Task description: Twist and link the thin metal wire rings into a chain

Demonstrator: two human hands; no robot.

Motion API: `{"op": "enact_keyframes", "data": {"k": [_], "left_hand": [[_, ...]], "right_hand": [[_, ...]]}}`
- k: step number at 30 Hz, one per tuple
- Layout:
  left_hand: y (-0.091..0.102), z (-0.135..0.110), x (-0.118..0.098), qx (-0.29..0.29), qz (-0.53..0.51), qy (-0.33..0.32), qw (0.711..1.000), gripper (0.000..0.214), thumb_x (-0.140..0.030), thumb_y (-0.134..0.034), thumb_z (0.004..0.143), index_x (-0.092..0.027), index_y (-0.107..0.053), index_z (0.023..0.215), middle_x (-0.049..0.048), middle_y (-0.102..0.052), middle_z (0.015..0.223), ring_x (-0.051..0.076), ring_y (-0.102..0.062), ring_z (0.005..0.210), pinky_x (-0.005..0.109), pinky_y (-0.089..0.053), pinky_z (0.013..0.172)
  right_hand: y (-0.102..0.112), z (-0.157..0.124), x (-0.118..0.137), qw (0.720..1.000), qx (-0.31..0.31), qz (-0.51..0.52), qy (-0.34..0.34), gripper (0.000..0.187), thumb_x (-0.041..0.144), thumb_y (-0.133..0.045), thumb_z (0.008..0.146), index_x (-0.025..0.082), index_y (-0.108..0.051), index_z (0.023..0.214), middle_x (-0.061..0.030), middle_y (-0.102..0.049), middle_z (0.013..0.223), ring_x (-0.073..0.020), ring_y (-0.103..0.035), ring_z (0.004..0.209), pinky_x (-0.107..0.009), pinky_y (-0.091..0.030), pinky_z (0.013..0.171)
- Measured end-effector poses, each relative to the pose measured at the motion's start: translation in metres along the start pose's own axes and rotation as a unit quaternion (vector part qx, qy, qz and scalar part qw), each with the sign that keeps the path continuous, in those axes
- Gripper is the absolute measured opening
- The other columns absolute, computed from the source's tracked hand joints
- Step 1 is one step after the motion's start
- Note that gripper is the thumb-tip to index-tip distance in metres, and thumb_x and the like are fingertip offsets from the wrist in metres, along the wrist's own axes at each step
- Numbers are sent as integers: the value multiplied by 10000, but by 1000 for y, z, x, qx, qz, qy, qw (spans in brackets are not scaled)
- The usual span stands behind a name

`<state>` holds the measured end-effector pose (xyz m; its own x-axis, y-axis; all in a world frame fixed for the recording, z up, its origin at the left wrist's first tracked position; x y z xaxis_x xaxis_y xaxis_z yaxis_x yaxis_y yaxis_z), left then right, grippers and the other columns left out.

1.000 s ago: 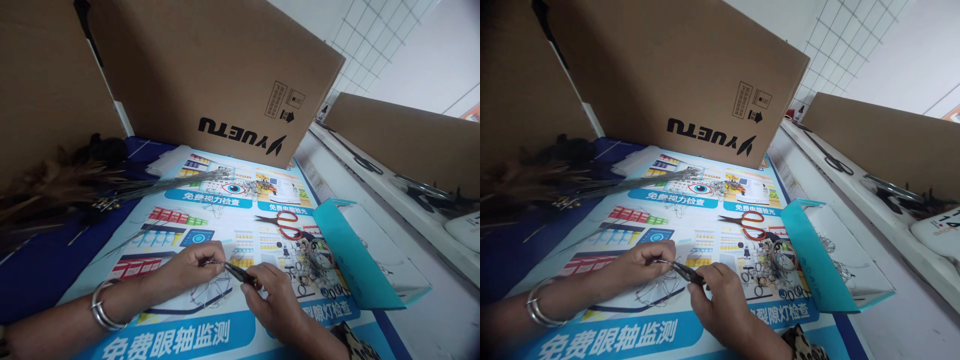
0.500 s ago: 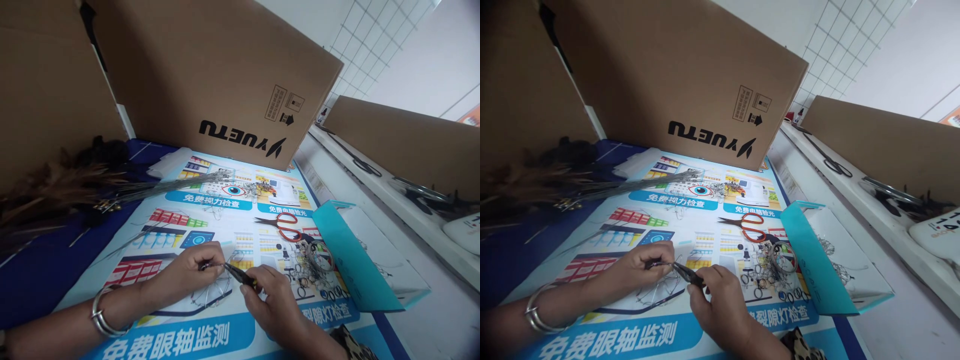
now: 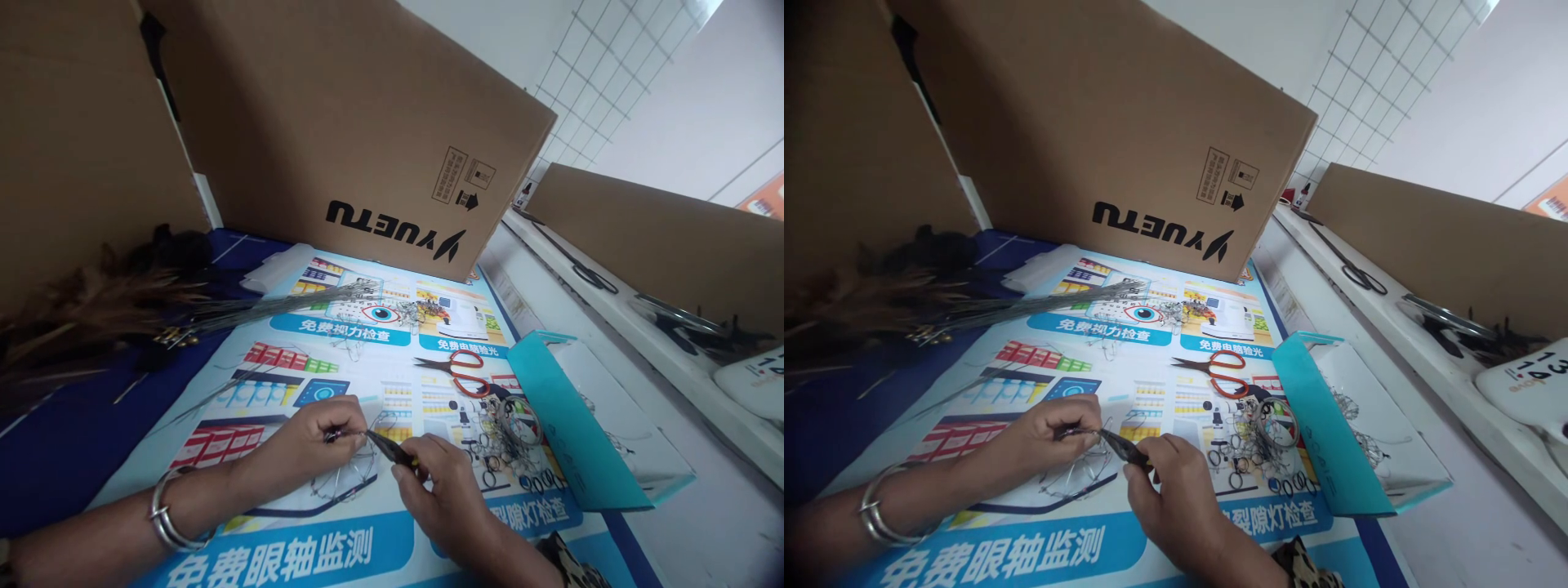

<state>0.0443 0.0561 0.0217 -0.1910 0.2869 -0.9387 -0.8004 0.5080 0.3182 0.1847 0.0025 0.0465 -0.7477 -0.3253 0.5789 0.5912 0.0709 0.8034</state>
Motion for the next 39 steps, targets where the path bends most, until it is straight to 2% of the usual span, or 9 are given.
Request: {"op": "enact_keyframes", "data": {"k": [8, 14, 19, 25, 39], "left_hand": [[2, -2, -2, -25, 39, -13, 999, 137, -155, -454, 760, -167, -506, 635, -10, -488, 672, 120, -464, 618, 231, -349, 579], [6, -4, -18, -83, 81, -38, 992, 125, -135, -457, 738, -170, -529, 642, -9, -511, 653, 129, -486, 625, 237, -364, 586], [7, -7, -26, -107, 113, -63, 986, 139, -109, -457, 741, -176, -544, 655, -12, -522, 645, 126, -497, 620, 232, -374, 576], [7, -7, -27, -112, 135, -90, 980, 146, -97, -478, 751, -175, -566, 665, -14, -531, 637, 121, -506, 611, 228, -380, 565], [7, -6, -27, -111, 146, -92, 979, 153, -99, -476, 768, -177, -567, 673, -11, -541, 636, 124, -515, 621, 234, -388, 572]], "right_hand": [[1, -1, 2, 1000, -12, 20, -3, 53, 180, -549, 791, 195, -576, 833, -6, -591, 737, -146, -533, 677, -239, -367, 594], [6, -2, 9, 998, -59, 9, 18, 106, 178, -544, 785, 184, -584, 883, -30, -614, 767, -166, -551, 702, -258, -413, 623], [7, -4, 11, 998, -66, -7, 24, 103, 183, -531, 798, 185, -590, 883, -36, -616, 762, -174, -555, 701, -268, -424, 620], [7, -4, 11, 998, -63, -16, 21, 116, 177, -527, 797, 185, -587, 897, -36, -620, 768, -178, -560, 706, -270, -413, 622], [5, -2, 11, 997, -55, -44, 27, 76, 188, -523, 818, 188, -571, 878, -41, -622, 786, -183, -556, 717, -265, -390, 613]]}}
Point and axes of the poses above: each hand's wrist, its own z-axis towards the middle knuckle, its own y-axis out of the back of the hand, x = y × z, the point moved 8 cm from there along z, towards the middle knuckle
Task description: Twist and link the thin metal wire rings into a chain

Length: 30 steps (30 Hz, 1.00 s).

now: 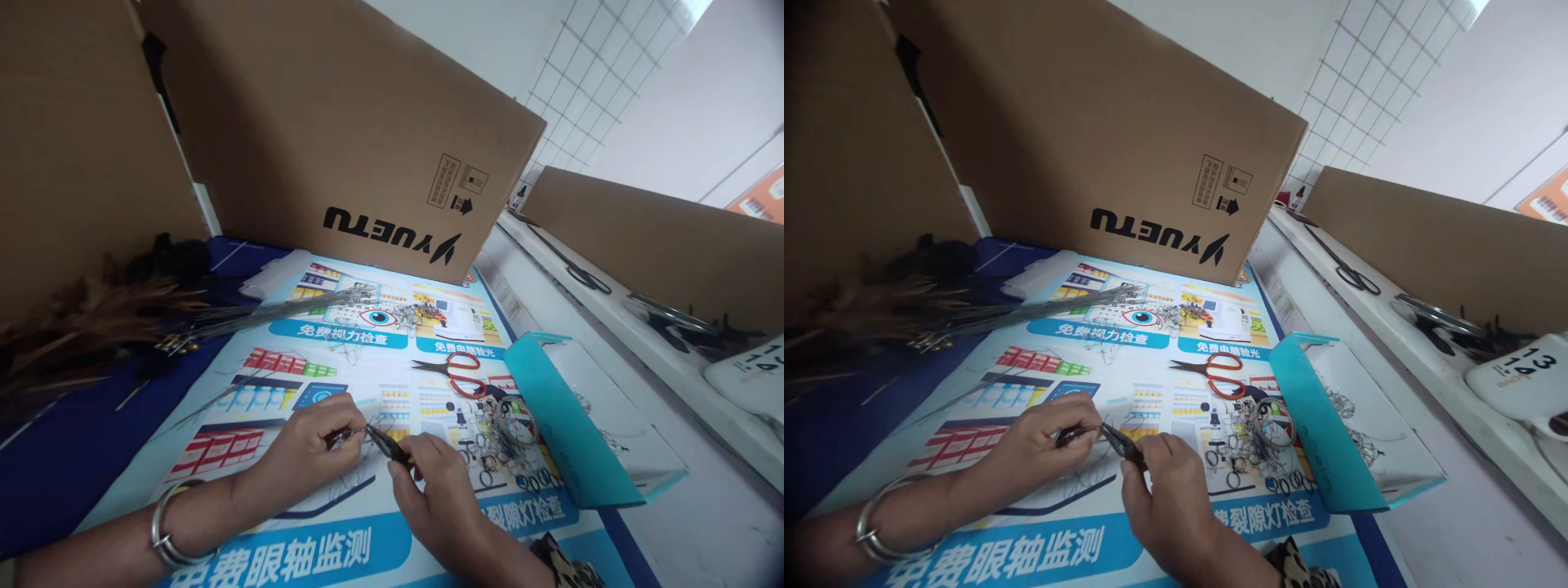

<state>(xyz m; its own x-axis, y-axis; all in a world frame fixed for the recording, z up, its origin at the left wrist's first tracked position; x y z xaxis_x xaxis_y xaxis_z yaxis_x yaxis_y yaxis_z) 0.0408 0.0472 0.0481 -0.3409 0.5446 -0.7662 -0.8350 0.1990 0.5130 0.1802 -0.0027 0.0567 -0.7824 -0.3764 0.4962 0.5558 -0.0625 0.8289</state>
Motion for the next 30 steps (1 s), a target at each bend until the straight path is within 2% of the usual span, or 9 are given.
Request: {"op": "enact_keyframes", "data": {"k": [21, 30], "left_hand": [[1, 0, 2, -8, -5, 20, 1000, 163, -103, -463, 775, -163, -554, 653, -12, -528, 630, 117, -502, 610, 228, -375, 571], [0, -1, 5, -2, -12, 34, 999, 157, -105, -459, 755, -162, -556, 646, -18, -515, 626, 120, -492, 616, 233, -372, 582]], "right_hand": [[-5, -1, -1, 1000, -1, 10, 8, 112, 189, -480, 838, 172, -561, 912, -62, -614, 808, -195, -543, 734, -285, -409, 648], [-3, 2, -1, 1000, 18, 25, -2, 84, 181, -494, 828, 172, -570, 862, -45, -616, 776, -179, -541, 707, -265, -380, 618]]}}
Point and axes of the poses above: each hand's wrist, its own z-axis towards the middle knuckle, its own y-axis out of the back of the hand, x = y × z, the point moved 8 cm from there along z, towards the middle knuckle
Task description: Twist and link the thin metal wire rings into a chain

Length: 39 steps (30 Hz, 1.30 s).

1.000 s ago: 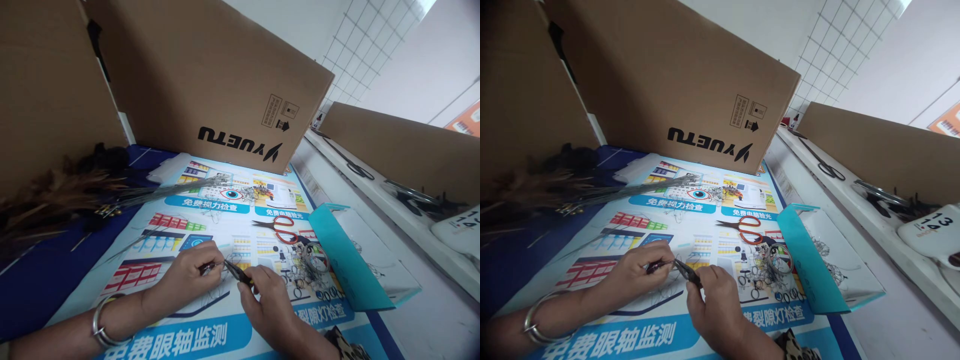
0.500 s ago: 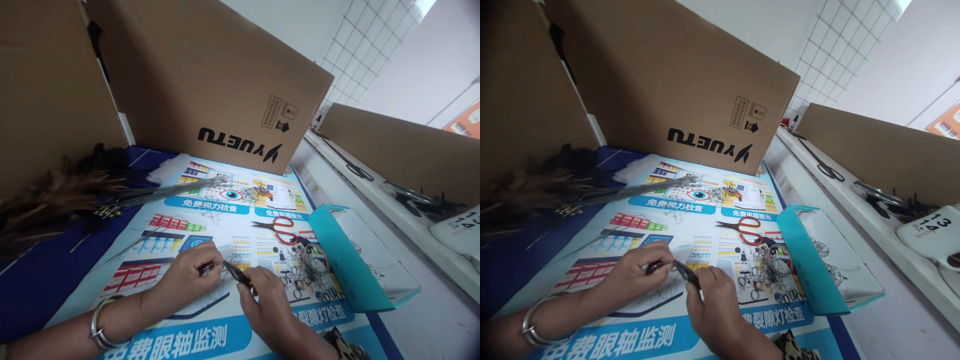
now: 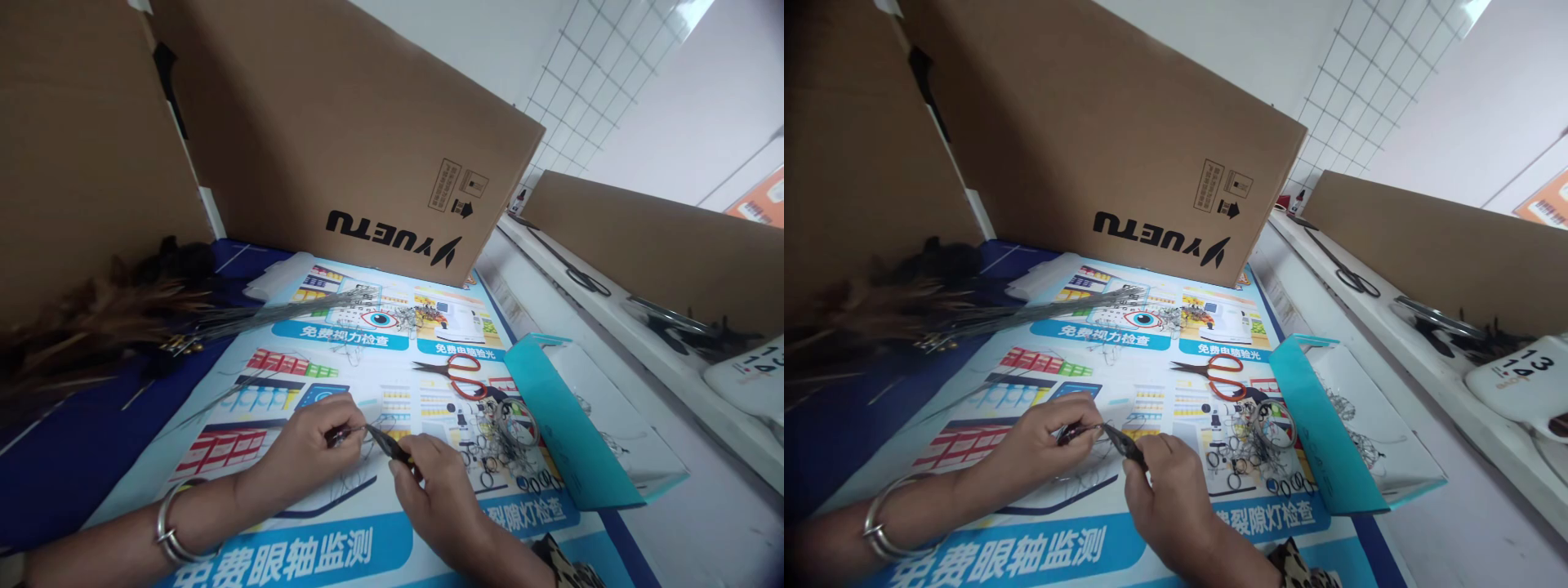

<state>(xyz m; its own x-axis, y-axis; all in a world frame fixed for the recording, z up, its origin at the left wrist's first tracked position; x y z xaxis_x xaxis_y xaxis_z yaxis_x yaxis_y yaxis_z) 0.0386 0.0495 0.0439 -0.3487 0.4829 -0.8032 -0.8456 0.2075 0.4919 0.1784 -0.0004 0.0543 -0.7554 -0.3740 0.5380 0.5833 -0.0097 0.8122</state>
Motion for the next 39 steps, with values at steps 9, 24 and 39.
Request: {"op": "enact_keyframes", "data": {"k": [9, 24, 39], "left_hand": [[-3, 1, 7, 29, -35, 45, 998, 153, -174, -465, 767, -156, -567, 654, -3, -522, 647, 131, -488, 613, 244, -363, 573], [-2, 2, 24, 53, -83, 99, 990, 147, -210, -469, 760, -170, -504, 623, -21, -469, 630, 127, -438, 606, 239, -340, 575], [-9, 2, 25, 87, -105, 111, 984, 183, -255, -489, 804, -169, -546, 652, -10, -510, 671, 132, -474, 637, 242, -370, 602]], "right_hand": [[1, 3, -4, 999, 25, 37, -25, 67, 184, -510, 817, 175, -576, 816, -26, -608, 744, -156, -542, 685, -241, -356, 609], [-11, 3, -29, 944, 112, 278, -140, 147, 288, -512, 818, 170, -509, 731, 34, -415, 646, -100, -366, 592, -218, -292, 531], [-6, 7, -22, 977, 90, 167, -93, 108, 222, -499, 836, 171, -542, 751, 33, -479, 651, -100, -427, 605, -212, -311, 560]]}}
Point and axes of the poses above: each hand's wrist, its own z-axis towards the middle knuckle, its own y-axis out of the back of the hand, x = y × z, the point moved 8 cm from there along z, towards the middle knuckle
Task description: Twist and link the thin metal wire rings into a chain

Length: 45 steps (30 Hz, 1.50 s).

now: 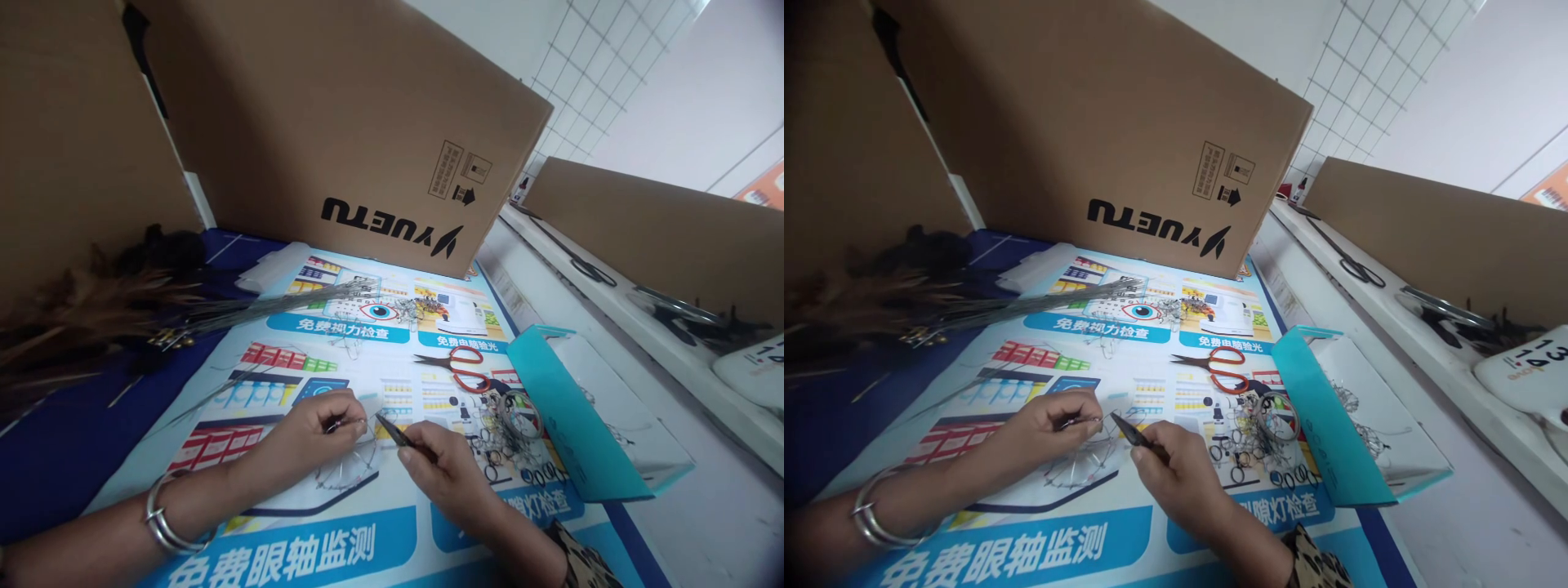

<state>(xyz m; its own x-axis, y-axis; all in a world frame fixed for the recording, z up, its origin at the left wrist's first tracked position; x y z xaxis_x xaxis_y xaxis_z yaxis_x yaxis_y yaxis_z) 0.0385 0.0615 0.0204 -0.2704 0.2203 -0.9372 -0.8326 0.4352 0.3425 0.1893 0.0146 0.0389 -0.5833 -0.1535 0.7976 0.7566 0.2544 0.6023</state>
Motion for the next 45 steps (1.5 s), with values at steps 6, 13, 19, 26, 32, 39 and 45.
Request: {"op": "enact_keyframes", "data": {"k": [6, 13, 19, 26, 32, 39, 45], "left_hand": [[-3, -1, 2, 47, -69, 29, 996, 250, -371, -493, 861, -175, -592, 740, -6, -525, 734, 142, -481, 696, 240, -366, 636], [-12, -5, 11, 94, -172, 72, 978, 284, -412, -512, 870, -160, -549, 744, -38, -432, 649, 105, -383, 599, 222, -292, 557], [-15, -4, 11, 103, -195, 72, 973, 289, -418, -527, 863, -148, -559, 764, -39, -430, 640, 95, -371, 585, 220, -274, 545], [-12, -4, 13, 83, -178, 87, 977, 294, -439, -541, 842, -152, -575, 789, -55, -410, 596, 86, -336, 533, 212, -249, 500], [-10, 0, 17, 72, -109, 61, 990, 238, -397, -553, 816, -168, -618, 827, -5, -548, 740, 124, -472, 652, 221, -359, 579], [-9, 2, 11, 68, -114, 5, 991, 155, -326, -583, 806, -177, -592, 767, -7, -507, 764, 123, -465, 683, 231, -387, 632], [-14, -2, 0, 112, -192, 21, 975, 106, -288, -578, 801, -184, -564, 814, 46, -603, 969, 183, -552, 909, 298, -435, 810]], "right_hand": [[3, 0, -4, 999, -15, -29, 10, 105, 228, -493, 849, 178, -559, 784, 28, -502, 660, -110, -456, 618, -216, -309, 559], [5, 0, -2, 999, -20, -39, 18, 89, 217, -498, 845, 178, -564, 798, 17, -532, 696, -118, -478, 647, -217, -323, 578], [3, -2, -4, 999, -23, -31, 10, 96, 223, -501, 836, 175, -558, 776, 26, -503, 658, -112, -454, 615, -215, -313, 558], [-3, -4, -5, 999, -32, 4, 7, 110, 234, -497, 840, 174, -543, 760, 32, -477, 647, -104, -431, 603, -211, -319, 551], [-7, -4, -6, 995, -24, 94, -9, 175, 290, -492, 853, 170, -524, 730, 30, -459, 636, -106, -417, 608, -216, -339, 553], [-11, -5, -10, 988, -14, 151, -26, 204, 298, -494, 857, 170, -518, 699, 35, -455, 604, -102, -428, 586, -220, -337, 544], [-19, -5, -13, 980, -14, 195, -26, 187, 300, -503, 853, 165, -537, 728, 24, -487, 630, -102, -442, 589, -222, -362, 550]]}}
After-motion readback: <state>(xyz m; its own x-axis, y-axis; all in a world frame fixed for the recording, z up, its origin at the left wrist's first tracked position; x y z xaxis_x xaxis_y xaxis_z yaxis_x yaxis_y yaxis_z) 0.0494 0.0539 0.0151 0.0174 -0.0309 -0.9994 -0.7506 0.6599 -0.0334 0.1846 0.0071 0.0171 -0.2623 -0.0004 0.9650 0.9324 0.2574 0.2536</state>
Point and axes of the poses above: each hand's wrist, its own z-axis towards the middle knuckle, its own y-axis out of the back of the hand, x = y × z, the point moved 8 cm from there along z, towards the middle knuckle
